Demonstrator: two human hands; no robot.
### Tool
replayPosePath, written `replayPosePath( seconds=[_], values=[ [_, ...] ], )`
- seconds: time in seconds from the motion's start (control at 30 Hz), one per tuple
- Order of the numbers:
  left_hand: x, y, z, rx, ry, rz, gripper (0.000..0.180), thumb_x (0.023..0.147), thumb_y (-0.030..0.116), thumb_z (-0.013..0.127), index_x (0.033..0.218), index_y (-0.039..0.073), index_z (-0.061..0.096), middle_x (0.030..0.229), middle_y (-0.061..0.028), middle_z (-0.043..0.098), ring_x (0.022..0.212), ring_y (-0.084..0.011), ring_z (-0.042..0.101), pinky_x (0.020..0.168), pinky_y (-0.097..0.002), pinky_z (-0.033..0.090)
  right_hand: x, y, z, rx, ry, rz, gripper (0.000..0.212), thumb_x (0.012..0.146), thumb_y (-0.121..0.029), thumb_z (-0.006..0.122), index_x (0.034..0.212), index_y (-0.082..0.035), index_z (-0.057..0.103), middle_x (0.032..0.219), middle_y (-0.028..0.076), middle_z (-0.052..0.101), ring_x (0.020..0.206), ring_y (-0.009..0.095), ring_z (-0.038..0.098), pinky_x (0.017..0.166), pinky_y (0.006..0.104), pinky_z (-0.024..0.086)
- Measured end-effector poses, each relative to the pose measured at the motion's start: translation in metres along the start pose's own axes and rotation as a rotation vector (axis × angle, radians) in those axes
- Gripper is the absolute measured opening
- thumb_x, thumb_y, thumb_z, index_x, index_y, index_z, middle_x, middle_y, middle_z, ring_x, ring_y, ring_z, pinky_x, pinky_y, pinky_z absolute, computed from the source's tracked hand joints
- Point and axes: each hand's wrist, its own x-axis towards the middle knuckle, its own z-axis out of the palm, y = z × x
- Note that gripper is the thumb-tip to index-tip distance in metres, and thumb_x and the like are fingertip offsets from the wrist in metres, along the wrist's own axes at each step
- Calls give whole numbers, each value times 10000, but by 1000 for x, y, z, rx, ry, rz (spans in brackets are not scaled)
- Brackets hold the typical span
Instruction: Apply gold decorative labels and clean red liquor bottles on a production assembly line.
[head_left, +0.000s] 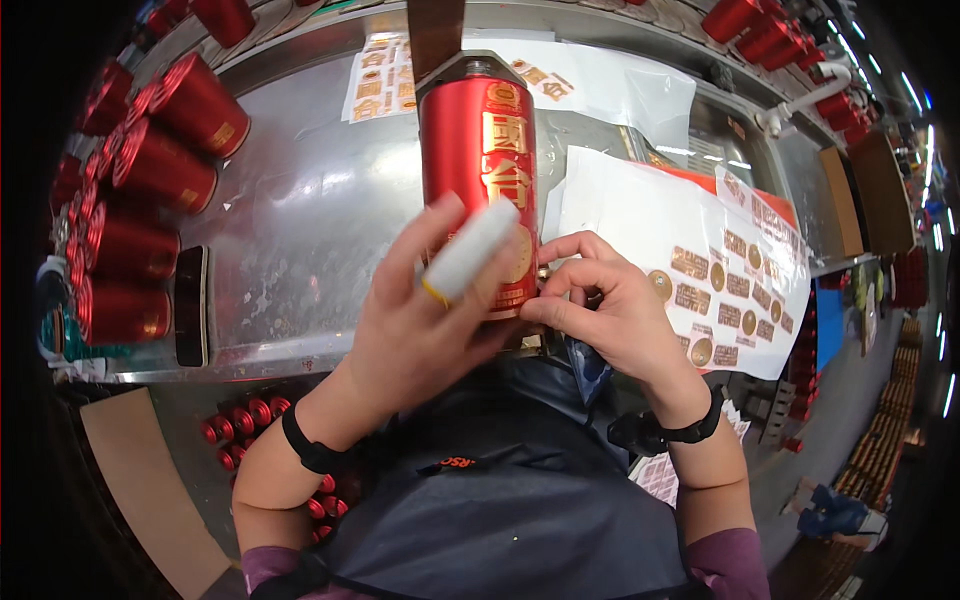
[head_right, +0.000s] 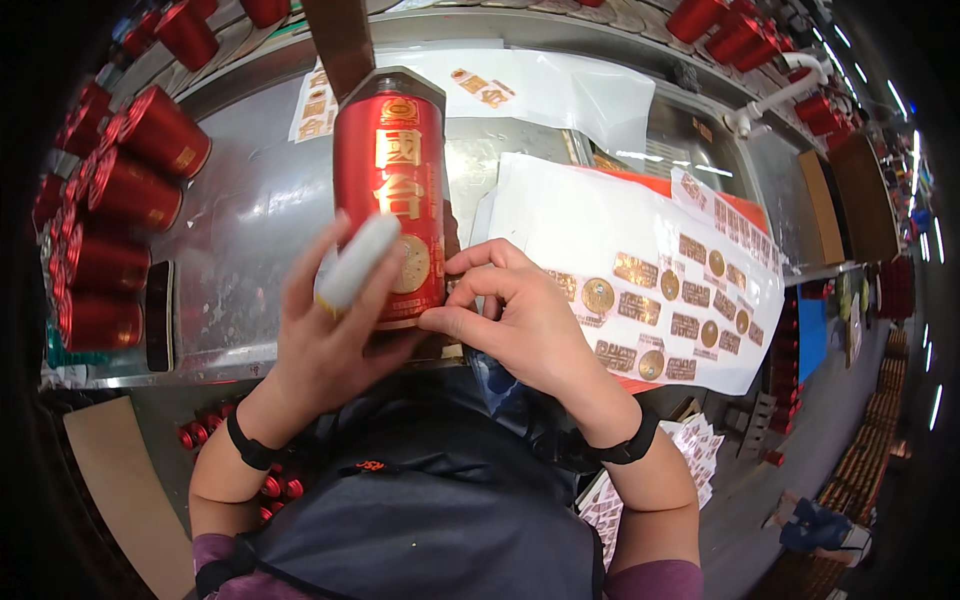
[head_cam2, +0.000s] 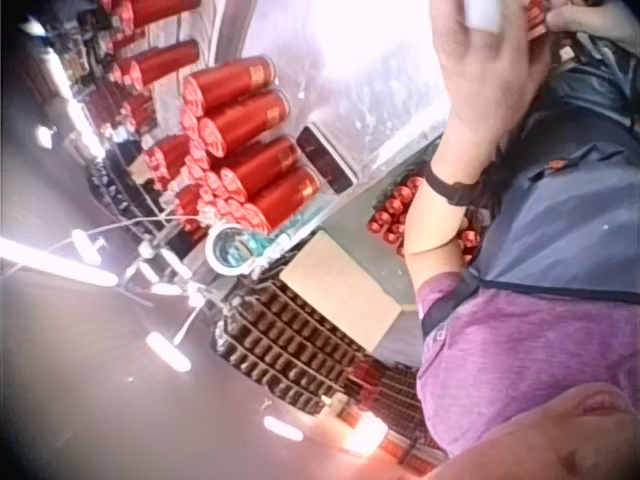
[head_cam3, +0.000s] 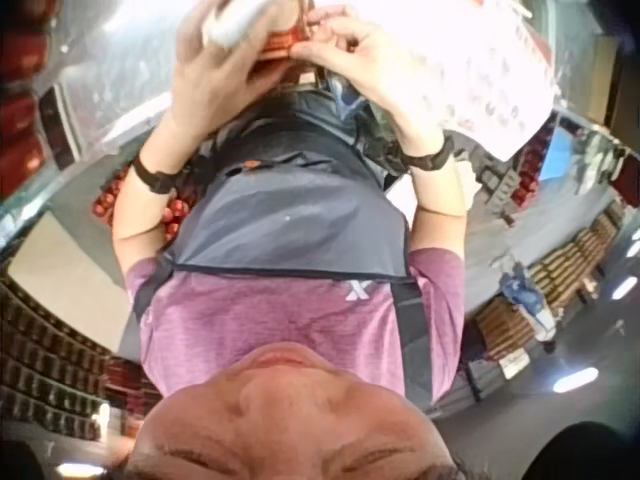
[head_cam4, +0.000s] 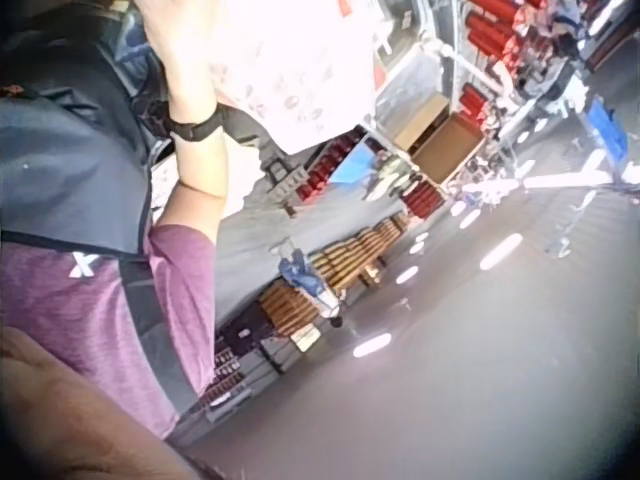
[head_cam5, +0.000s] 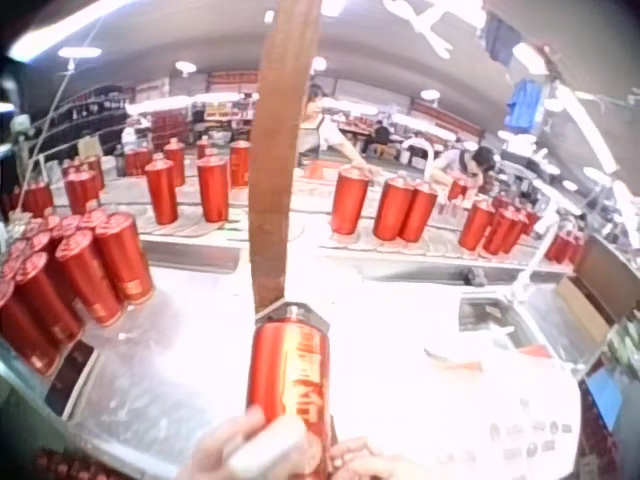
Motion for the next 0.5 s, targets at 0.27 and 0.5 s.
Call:
replayPosePath(
  seconds=[0.27, 0.5],
  values=[
    [1, -4, 0, -149, 6, -112, 791, 671, 111, 826, 1389, 65, 498, 1434, -174, 459, 1349, -439, 385, 1067, -478, 410, -5, -10, -8, -58, -3, 23, 192, 805, -232, 786, 798, -62, 698, 1121, 70, 594, 597, 65, 449, 586, 221, 405],
    [-11, -6, 5, -219, 53, -172, 830, 681, 110, 832, 1415, 27, 453, 1459, -218, 421, 1347, -426, 404, 1077, -460, 397, -6, -6, -7, -49, -5, 31, 184, 815, -224, 774, 803, -58, 696, 1121, 77, 597, 593, 62, 444, 584, 221, 403]
  ],
)
